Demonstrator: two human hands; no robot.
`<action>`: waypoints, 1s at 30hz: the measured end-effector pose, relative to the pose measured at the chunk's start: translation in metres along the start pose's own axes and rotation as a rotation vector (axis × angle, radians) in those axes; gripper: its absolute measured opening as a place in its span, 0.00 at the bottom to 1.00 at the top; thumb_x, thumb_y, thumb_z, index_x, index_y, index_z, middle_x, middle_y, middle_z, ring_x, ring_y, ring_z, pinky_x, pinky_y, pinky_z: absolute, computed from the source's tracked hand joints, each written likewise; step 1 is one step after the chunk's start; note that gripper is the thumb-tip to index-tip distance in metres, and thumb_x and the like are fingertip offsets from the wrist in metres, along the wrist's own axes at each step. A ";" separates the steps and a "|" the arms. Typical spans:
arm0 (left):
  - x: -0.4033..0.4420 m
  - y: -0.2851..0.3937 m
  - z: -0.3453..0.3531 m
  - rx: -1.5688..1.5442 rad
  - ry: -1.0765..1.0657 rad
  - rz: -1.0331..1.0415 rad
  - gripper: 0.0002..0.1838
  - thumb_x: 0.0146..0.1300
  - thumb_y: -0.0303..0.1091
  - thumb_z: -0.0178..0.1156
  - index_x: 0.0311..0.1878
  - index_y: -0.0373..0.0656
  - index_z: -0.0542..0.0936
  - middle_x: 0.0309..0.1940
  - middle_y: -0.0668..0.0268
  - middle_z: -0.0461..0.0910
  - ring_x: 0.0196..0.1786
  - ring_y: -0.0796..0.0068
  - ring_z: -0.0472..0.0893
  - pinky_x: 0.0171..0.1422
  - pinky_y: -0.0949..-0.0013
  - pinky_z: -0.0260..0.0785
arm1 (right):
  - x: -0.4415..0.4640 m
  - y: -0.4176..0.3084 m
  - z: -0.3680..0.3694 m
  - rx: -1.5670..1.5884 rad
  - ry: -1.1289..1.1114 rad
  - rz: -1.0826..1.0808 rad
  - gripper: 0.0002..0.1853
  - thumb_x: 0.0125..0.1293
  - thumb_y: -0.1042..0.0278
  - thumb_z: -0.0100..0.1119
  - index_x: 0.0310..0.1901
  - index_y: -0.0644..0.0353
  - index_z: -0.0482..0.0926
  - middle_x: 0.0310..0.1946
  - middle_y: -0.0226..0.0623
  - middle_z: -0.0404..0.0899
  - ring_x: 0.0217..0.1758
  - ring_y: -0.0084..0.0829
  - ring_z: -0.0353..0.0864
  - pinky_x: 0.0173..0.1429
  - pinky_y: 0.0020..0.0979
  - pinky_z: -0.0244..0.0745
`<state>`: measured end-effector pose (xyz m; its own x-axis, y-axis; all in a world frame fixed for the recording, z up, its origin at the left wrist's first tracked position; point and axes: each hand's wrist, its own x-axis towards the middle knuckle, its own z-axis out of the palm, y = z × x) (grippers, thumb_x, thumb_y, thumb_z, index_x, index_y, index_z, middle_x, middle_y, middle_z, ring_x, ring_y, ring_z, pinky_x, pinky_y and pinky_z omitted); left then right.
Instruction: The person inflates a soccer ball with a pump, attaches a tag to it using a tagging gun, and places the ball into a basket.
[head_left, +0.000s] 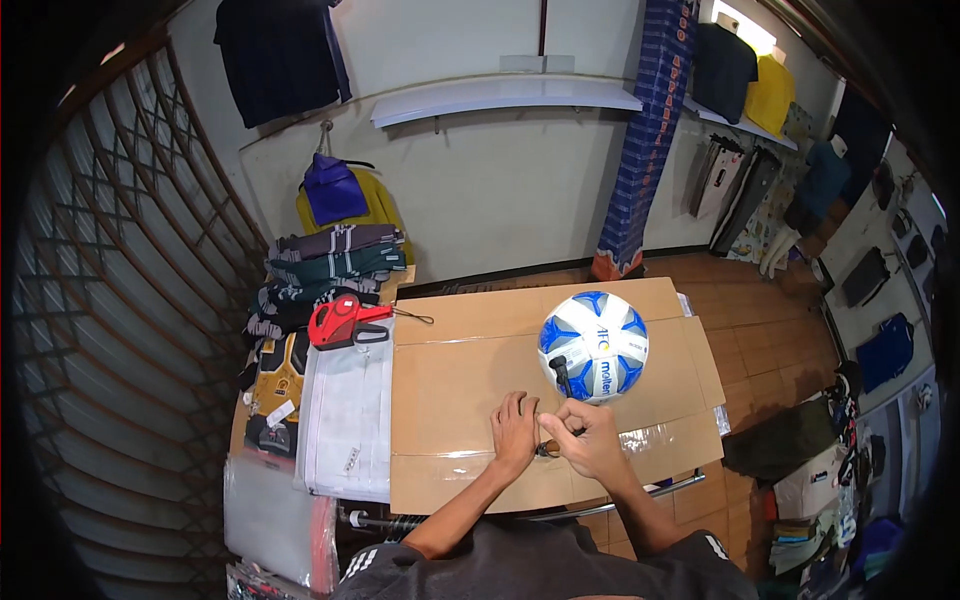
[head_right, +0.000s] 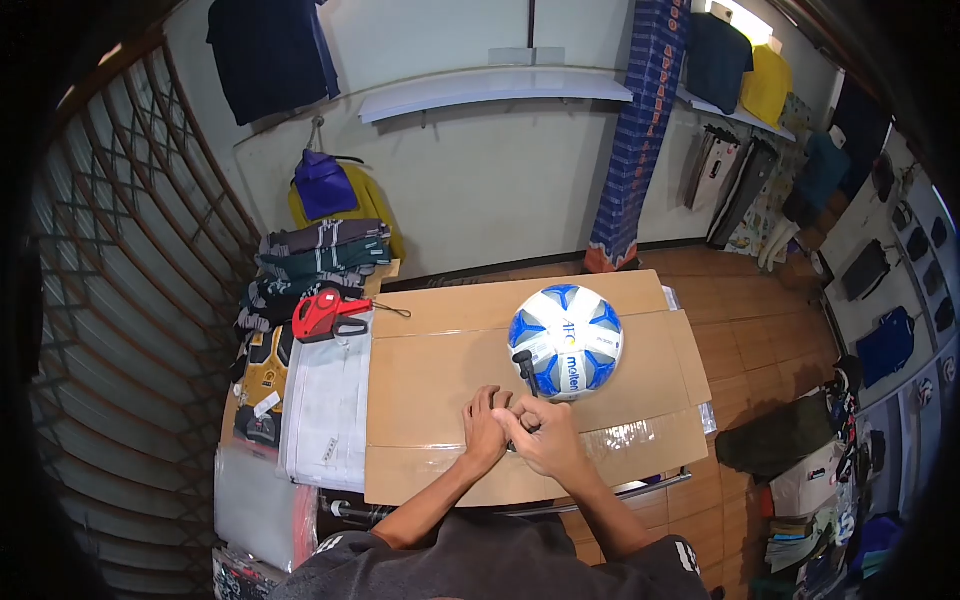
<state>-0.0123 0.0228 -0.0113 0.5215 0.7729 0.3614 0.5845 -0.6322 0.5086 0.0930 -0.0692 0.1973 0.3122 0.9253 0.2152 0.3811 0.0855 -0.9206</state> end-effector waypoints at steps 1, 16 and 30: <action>-0.002 -0.001 0.001 0.001 -0.006 0.011 0.23 0.69 0.33 0.65 0.66 0.44 0.81 0.70 0.53 0.74 0.78 0.51 0.69 0.76 0.45 0.60 | -0.002 0.007 0.003 -0.003 -0.005 0.011 0.16 0.75 0.72 0.72 0.28 0.65 0.80 0.13 0.22 0.69 0.19 0.10 0.59 0.24 0.26 0.52; -0.004 -0.004 0.006 -0.024 0.021 0.020 0.21 0.72 0.35 0.66 0.66 0.46 0.81 0.70 0.54 0.75 0.78 0.51 0.69 0.77 0.43 0.60 | -0.008 0.015 0.003 0.050 -0.001 0.079 0.15 0.79 0.68 0.67 0.32 0.65 0.81 0.15 0.24 0.76 0.20 0.11 0.69 0.24 0.24 0.60; 0.002 0.001 0.001 0.005 -0.020 0.005 0.19 0.73 0.33 0.64 0.66 0.46 0.82 0.70 0.54 0.75 0.79 0.50 0.69 0.77 0.44 0.60 | -0.007 -0.021 -0.016 0.027 -0.007 -0.002 0.14 0.73 0.73 0.73 0.29 0.65 0.80 0.13 0.22 0.71 0.18 0.10 0.63 0.24 0.26 0.55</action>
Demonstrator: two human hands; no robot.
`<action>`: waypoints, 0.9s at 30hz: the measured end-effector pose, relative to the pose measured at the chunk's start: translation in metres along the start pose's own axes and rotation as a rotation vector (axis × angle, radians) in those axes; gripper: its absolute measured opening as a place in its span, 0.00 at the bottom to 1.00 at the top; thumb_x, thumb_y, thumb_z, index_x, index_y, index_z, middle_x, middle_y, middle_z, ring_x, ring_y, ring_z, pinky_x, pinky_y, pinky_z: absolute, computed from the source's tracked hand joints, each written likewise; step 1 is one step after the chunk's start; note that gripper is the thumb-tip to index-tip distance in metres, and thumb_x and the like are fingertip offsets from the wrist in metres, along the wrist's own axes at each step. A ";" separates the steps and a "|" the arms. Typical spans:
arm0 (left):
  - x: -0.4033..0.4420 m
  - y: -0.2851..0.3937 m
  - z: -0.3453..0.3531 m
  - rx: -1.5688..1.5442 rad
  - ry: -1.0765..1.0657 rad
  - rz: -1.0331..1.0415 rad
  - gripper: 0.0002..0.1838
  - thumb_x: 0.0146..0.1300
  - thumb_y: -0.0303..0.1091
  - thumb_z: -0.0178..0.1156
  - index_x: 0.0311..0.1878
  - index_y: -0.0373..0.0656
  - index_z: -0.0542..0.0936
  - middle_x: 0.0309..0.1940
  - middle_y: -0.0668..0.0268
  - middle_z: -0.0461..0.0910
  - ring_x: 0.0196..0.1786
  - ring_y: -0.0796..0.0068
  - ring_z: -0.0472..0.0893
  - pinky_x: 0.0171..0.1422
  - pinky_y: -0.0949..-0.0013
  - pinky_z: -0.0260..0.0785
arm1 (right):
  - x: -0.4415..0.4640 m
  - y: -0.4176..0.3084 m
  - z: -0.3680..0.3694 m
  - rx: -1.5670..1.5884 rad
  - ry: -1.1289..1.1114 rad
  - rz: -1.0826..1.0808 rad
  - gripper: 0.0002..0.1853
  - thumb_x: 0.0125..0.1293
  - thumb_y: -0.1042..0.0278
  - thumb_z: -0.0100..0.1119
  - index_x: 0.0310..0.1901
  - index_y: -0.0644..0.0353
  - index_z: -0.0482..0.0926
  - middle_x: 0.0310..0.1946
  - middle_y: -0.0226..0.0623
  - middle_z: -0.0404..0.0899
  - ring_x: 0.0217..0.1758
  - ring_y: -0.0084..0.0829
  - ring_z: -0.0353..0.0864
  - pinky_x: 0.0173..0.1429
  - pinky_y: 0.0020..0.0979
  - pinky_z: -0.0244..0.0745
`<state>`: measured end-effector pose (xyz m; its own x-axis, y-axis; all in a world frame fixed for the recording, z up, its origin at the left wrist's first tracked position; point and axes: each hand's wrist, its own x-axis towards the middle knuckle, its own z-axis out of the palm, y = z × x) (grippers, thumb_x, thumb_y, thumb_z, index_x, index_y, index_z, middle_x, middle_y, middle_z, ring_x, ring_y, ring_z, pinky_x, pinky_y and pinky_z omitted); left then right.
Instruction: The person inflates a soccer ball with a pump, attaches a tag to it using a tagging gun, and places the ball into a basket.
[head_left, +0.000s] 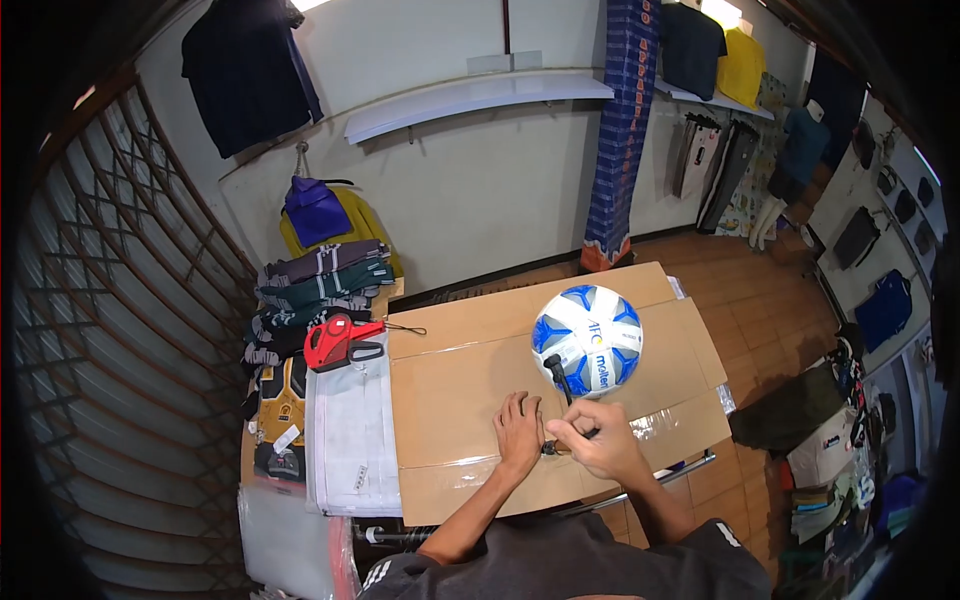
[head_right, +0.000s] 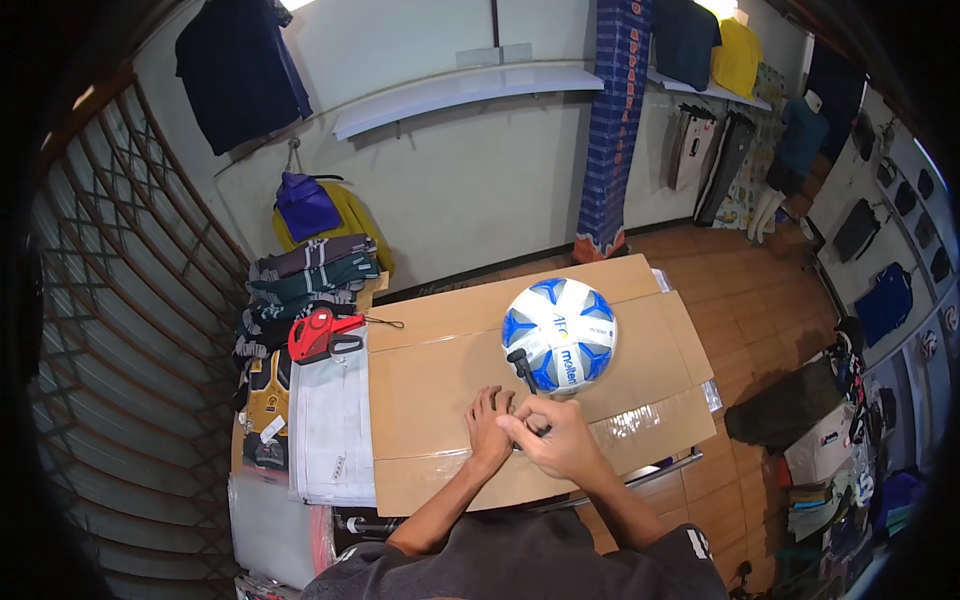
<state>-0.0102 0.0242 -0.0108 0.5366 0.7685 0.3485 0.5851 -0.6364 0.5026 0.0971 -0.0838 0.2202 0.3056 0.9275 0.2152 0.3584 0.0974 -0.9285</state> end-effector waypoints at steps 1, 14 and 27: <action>0.000 0.001 -0.001 -0.008 -0.010 0.008 0.20 0.73 0.33 0.64 0.66 0.46 0.82 0.70 0.54 0.75 0.79 0.50 0.68 0.77 0.43 0.59 | 0.001 0.006 0.003 0.029 0.019 0.036 0.16 0.74 0.71 0.74 0.28 0.65 0.79 0.13 0.22 0.69 0.20 0.10 0.60 0.24 0.26 0.53; -0.002 -0.003 0.001 -0.056 0.002 0.029 0.21 0.71 0.34 0.64 0.66 0.45 0.82 0.71 0.53 0.74 0.79 0.49 0.68 0.78 0.43 0.58 | -0.007 0.069 0.034 -0.010 0.062 0.036 0.18 0.77 0.68 0.70 0.28 0.64 0.78 0.13 0.23 0.70 0.20 0.10 0.61 0.23 0.27 0.53; -0.002 -0.003 0.001 -0.051 0.026 0.022 0.18 0.73 0.33 0.64 0.64 0.45 0.82 0.68 0.53 0.76 0.77 0.50 0.70 0.76 0.44 0.61 | 0.002 -0.023 -0.003 0.014 0.011 -0.073 0.15 0.77 0.69 0.71 0.31 0.65 0.80 0.14 0.22 0.71 0.20 0.10 0.64 0.25 0.25 0.57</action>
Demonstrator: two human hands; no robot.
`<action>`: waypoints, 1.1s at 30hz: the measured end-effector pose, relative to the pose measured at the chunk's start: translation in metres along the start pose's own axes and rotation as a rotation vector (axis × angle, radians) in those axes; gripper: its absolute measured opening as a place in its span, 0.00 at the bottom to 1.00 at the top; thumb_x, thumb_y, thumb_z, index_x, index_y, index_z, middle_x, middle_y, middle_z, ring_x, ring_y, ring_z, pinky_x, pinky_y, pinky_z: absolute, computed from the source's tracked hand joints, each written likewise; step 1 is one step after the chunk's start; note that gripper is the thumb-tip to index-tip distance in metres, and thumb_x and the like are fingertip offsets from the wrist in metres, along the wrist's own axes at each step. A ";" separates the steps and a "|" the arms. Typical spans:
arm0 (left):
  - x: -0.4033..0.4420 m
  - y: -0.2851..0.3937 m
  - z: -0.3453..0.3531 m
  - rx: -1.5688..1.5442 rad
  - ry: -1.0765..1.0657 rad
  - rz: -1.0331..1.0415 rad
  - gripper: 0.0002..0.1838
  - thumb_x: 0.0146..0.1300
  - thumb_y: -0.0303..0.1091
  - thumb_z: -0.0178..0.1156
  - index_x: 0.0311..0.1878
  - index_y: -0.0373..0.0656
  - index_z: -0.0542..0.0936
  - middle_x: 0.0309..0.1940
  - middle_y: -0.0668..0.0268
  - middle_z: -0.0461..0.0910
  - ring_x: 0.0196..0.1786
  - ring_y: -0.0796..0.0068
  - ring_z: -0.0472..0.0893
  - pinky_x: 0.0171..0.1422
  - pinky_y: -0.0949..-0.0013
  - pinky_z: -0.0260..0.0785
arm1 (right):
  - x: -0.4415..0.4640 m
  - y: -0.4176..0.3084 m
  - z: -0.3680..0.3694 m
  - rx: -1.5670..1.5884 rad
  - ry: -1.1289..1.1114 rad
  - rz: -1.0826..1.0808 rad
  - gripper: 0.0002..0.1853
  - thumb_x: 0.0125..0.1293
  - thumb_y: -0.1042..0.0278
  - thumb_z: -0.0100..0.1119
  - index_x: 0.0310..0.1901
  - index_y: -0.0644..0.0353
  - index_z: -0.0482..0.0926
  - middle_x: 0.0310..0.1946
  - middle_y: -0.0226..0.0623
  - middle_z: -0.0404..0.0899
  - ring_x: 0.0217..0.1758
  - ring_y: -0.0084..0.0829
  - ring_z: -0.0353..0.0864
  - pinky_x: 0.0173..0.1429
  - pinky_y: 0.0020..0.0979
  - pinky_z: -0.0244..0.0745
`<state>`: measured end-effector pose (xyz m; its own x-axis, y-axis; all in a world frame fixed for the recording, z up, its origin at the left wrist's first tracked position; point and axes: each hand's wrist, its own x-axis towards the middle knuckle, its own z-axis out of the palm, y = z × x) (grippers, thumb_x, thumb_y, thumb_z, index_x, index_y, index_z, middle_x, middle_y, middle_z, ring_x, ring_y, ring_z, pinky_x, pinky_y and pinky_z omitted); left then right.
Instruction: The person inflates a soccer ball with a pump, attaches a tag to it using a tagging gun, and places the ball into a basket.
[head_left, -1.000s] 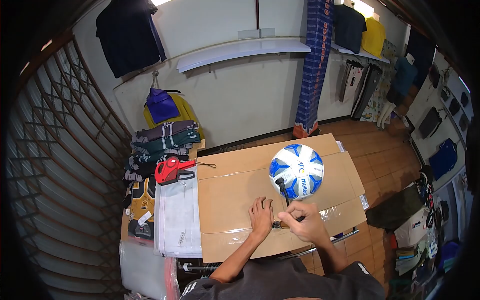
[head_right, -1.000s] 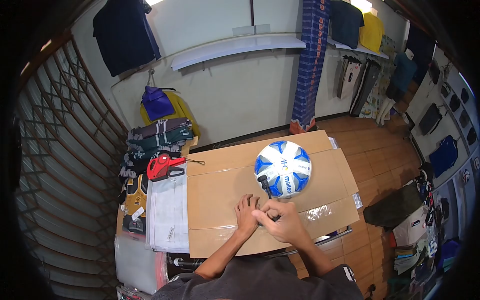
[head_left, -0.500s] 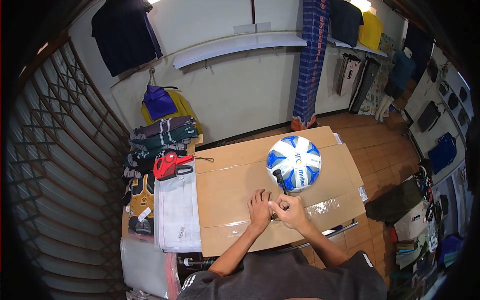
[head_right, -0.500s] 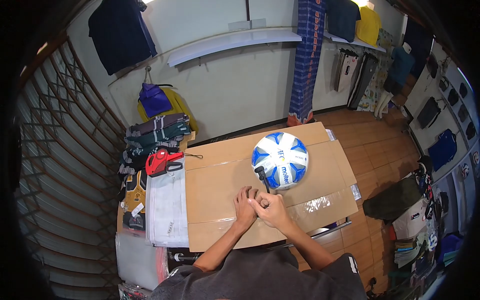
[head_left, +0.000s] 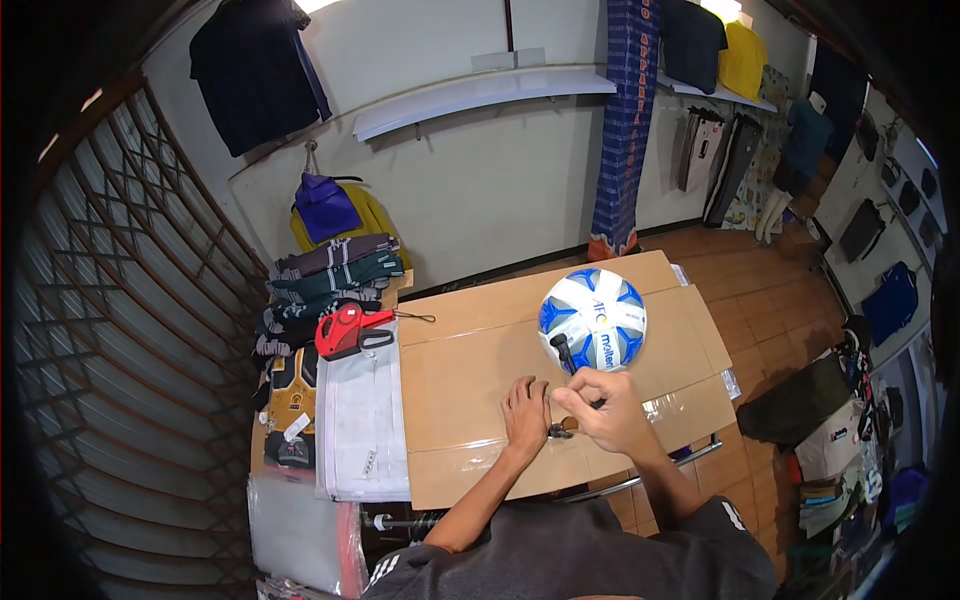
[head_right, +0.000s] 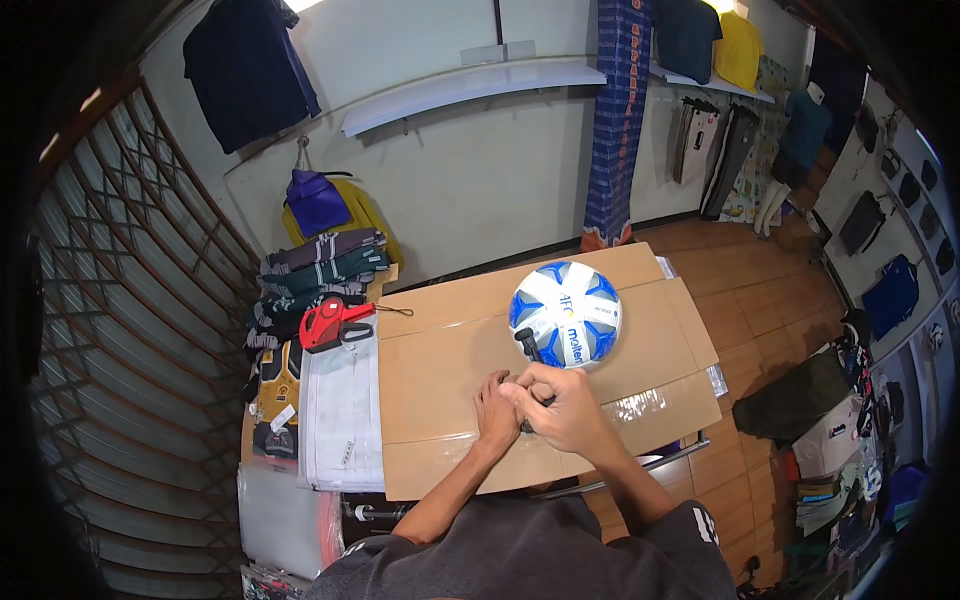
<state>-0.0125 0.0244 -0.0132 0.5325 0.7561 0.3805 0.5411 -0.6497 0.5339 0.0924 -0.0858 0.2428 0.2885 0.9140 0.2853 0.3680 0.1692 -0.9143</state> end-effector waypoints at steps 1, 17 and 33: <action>-0.001 0.000 0.000 -0.001 0.000 -0.002 0.18 0.73 0.33 0.64 0.64 0.45 0.82 0.68 0.53 0.76 0.77 0.50 0.70 0.76 0.44 0.61 | 0.001 0.008 0.004 0.027 0.001 0.011 0.15 0.76 0.69 0.71 0.30 0.65 0.80 0.14 0.21 0.70 0.20 0.10 0.62 0.24 0.25 0.56; -0.015 0.002 -0.023 -0.935 -0.284 -0.146 0.20 0.71 0.15 0.51 0.65 0.33 0.78 0.51 0.55 0.84 0.53 0.57 0.85 0.59 0.61 0.76 | 0.004 0.091 0.038 -0.151 0.029 0.058 0.18 0.77 0.64 0.70 0.31 0.67 0.81 0.14 0.27 0.74 0.20 0.14 0.66 0.24 0.29 0.58; -0.042 0.009 -0.035 -0.418 0.041 -0.281 0.31 0.78 0.30 0.61 0.79 0.32 0.67 0.60 0.41 0.84 0.58 0.48 0.87 0.63 0.52 0.80 | 0.079 0.117 -0.065 -0.767 0.104 -0.107 0.57 0.45 0.45 0.88 0.78 0.54 0.72 0.77 0.60 0.66 0.80 0.64 0.65 0.79 0.66 0.64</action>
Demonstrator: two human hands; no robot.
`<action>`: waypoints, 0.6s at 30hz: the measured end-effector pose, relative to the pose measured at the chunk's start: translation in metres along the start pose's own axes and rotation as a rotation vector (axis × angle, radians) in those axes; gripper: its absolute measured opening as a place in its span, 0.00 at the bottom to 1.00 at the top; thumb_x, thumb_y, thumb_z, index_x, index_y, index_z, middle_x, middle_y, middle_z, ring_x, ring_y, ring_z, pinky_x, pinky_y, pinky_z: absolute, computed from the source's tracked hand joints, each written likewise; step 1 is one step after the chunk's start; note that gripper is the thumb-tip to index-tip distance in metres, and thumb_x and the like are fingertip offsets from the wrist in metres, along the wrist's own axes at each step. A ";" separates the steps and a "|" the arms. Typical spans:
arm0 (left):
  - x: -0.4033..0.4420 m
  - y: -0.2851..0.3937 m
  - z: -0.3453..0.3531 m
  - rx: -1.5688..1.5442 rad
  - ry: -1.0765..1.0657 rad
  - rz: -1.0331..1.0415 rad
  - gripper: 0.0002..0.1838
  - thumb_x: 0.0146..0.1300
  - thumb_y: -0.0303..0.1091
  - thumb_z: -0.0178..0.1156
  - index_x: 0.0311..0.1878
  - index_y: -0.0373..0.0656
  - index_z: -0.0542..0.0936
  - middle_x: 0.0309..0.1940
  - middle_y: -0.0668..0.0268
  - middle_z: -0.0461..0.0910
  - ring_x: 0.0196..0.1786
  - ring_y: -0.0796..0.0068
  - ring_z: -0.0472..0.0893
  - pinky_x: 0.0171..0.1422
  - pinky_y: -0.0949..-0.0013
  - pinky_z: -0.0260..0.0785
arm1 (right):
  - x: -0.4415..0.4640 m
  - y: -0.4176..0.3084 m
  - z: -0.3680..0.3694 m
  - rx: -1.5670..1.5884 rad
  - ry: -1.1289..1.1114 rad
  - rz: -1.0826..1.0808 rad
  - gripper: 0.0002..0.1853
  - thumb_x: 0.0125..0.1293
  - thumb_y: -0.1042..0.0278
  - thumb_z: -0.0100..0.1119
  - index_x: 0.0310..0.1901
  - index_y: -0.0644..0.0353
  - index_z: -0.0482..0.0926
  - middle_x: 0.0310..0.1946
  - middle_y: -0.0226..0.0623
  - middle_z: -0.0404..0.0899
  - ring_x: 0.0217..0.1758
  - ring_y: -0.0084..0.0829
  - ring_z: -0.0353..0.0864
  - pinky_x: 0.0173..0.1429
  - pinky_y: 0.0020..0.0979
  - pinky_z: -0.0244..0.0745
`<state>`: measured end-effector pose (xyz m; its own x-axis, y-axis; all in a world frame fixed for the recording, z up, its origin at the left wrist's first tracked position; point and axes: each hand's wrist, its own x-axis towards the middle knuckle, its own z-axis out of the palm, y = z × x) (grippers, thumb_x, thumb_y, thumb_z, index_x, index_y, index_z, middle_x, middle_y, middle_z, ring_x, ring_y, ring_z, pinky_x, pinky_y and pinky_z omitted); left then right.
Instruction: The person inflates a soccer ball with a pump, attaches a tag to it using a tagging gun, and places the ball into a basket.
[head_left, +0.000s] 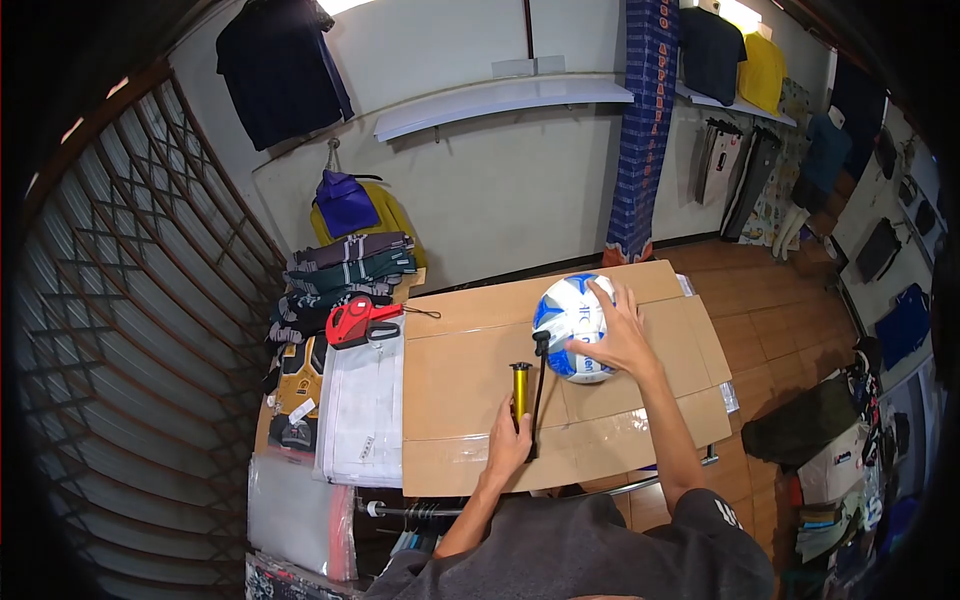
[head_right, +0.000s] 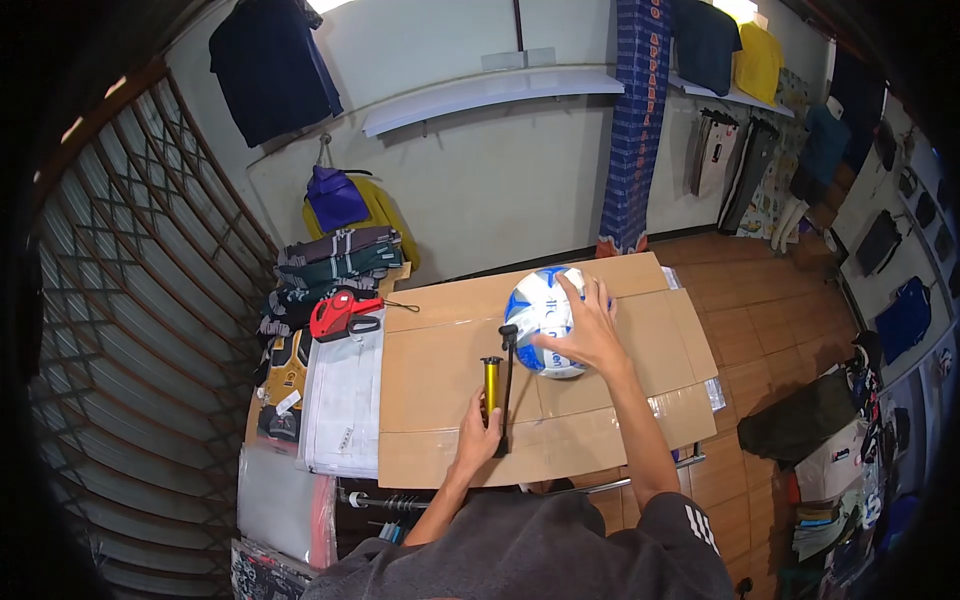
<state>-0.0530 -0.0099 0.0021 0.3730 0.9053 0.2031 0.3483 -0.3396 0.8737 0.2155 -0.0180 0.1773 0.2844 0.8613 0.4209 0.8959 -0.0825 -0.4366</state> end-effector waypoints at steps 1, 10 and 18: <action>0.003 -0.004 0.000 0.047 -0.003 0.024 0.30 0.77 0.30 0.61 0.78 0.31 0.68 0.62 0.40 0.83 0.60 0.46 0.86 0.67 0.50 0.78 | 0.004 0.006 -0.001 -0.014 -0.100 0.060 0.73 0.31 0.37 0.92 0.84 0.48 0.64 0.81 0.65 0.58 0.84 0.68 0.57 0.81 0.72 0.60; 0.064 0.076 0.000 -0.267 0.084 -0.120 0.32 0.79 0.42 0.65 0.75 0.30 0.72 0.68 0.41 0.78 0.67 0.47 0.82 0.71 0.53 0.75 | -0.008 0.010 0.003 0.027 -0.156 -0.019 0.74 0.29 0.39 0.90 0.84 0.44 0.62 0.80 0.68 0.55 0.83 0.74 0.53 0.72 0.81 0.61; 0.100 0.113 0.005 -0.104 0.202 -0.046 0.16 0.75 0.37 0.69 0.51 0.29 0.86 0.34 0.52 0.90 0.36 0.63 0.89 0.44 0.61 0.81 | -0.010 0.012 0.004 -0.004 -0.119 -0.013 0.75 0.31 0.37 0.89 0.85 0.44 0.60 0.79 0.69 0.55 0.83 0.71 0.54 0.73 0.75 0.61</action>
<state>0.0278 0.0409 0.1186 0.1753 0.9554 0.2376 0.2663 -0.2783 0.9228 0.2219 -0.0253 0.1646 0.2305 0.9156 0.3294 0.9008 -0.0727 -0.4280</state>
